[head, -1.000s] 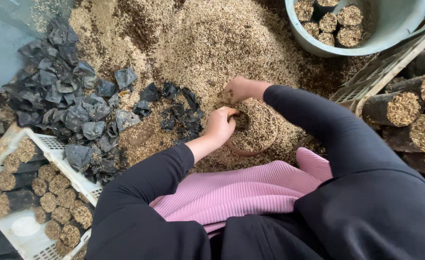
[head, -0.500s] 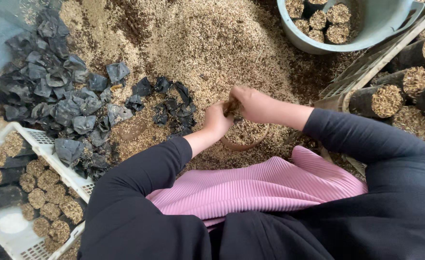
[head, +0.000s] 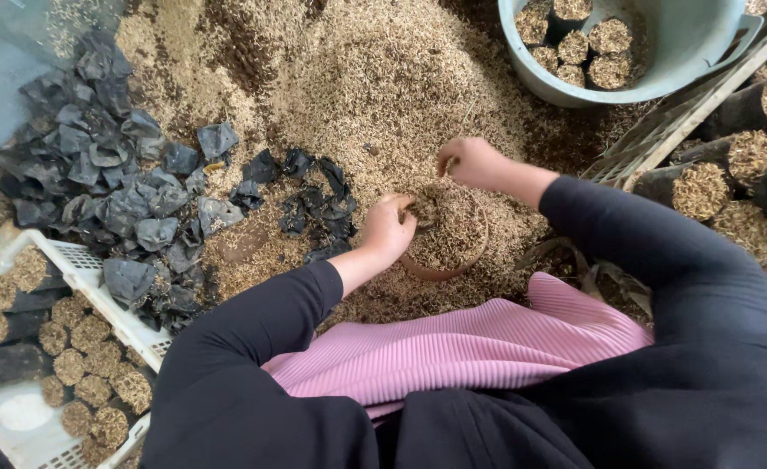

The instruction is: The person scoops sawdust from a large pile and packs it into small black plastic pots. They then place the filled pots into a nearby white bucket. The process is repeated continuously throughout the clip.

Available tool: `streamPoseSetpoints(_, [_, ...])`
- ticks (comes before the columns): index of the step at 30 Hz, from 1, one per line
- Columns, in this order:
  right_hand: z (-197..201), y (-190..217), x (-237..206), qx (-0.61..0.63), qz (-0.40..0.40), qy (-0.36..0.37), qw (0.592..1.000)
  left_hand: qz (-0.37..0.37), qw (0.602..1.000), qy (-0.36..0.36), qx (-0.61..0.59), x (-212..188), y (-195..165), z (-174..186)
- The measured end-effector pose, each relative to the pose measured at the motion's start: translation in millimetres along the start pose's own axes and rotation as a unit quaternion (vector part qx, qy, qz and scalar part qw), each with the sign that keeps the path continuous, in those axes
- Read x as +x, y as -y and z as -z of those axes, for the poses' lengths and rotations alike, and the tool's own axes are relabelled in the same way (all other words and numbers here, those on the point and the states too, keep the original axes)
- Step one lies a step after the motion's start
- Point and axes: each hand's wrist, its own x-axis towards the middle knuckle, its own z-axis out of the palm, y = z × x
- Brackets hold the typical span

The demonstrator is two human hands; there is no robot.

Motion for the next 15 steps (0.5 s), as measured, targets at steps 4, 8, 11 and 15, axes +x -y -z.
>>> streamPoseSetpoints(4, [-9, -27, 44, 0.024, -0.234, 0.099, 0.967, 0.009, 0.998, 0.038, 0.040, 2, -7, 14])
streamPoseSetpoints(8, [-39, -21, 78, -0.002, -0.117, 0.054, 0.992, -0.055, 0.996, 0.034, 0.055, 4, -3, 11])
streamPoseSetpoints(11, [-46, -5, 89, -0.113, -0.018, 0.056, 0.992, -0.088, 0.995, 0.011, 0.039, 8, 3, 2])
streamPoseSetpoints(15, [-24, 8, 80, -0.104, 0.026, 0.065, 0.992, -0.077, 0.997, 0.018, 0.005, 13, 5, -3])
